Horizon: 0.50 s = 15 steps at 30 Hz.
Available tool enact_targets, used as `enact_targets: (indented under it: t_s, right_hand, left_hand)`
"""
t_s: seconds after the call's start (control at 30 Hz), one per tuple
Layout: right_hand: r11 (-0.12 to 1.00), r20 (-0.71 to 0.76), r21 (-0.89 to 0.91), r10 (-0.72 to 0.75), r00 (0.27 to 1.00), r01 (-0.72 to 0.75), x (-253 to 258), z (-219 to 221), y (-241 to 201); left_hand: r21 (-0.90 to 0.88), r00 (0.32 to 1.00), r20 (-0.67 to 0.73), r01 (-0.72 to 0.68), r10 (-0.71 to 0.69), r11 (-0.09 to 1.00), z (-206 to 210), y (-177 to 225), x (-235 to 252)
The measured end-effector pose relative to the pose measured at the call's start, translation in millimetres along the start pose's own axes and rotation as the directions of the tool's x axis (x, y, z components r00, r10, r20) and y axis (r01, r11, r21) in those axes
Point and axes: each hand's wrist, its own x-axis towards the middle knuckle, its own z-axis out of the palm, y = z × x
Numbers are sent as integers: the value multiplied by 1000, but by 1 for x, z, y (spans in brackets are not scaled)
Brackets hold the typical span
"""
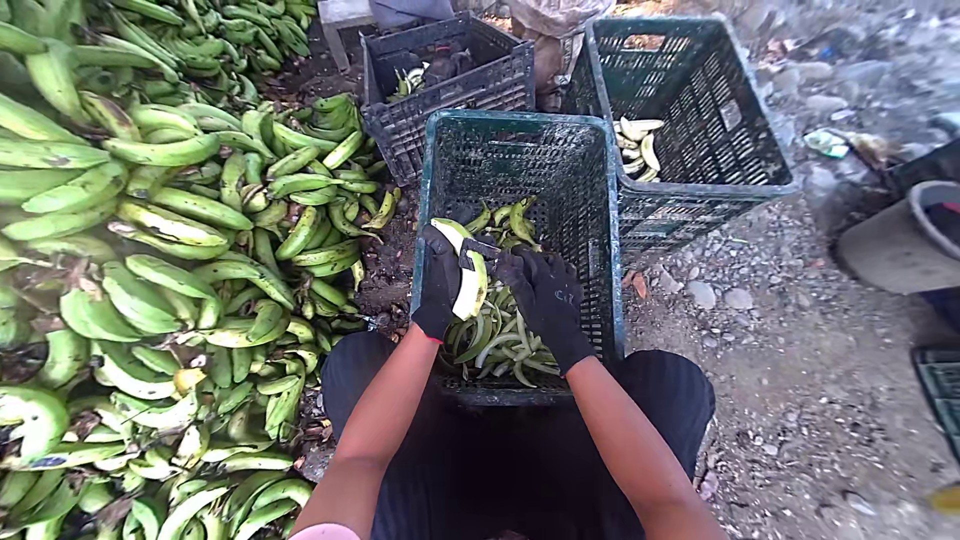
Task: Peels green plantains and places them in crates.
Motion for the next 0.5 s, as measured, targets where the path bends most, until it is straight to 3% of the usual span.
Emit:
enact_targets:
  t_s: [0.07, 0.17, 0.27, 0.4, 0.5]
  right_hand:
    - [998, -14, -59, 32, 999, -33, -1, 1, 2]
    - [997, -61, -80, 16, 998, -21, 0, -2, -1]
    - [997, -77, -79, 19, 997, -25, 3, -6, -6]
    - [994, 21, -23, 108, 994, -108, 14, -17, -3]
    - [993, 98, 28, 109, 989, -113, 17, -24, 2]
  left_hand:
    - [128, 995, 43, 83, -90, 988, -7, 2, -14]
    - [212, 994, -49, 104, -96, 972, -2, 0, 0]
    - [98, 989, 107, 94, -104, 991, 0, 12, 3]
    - [9, 893, 267, 374, -363, 927, 17, 31, -11]
    - [121, 863, 310, 381, -400, 917, 15, 31, -13]
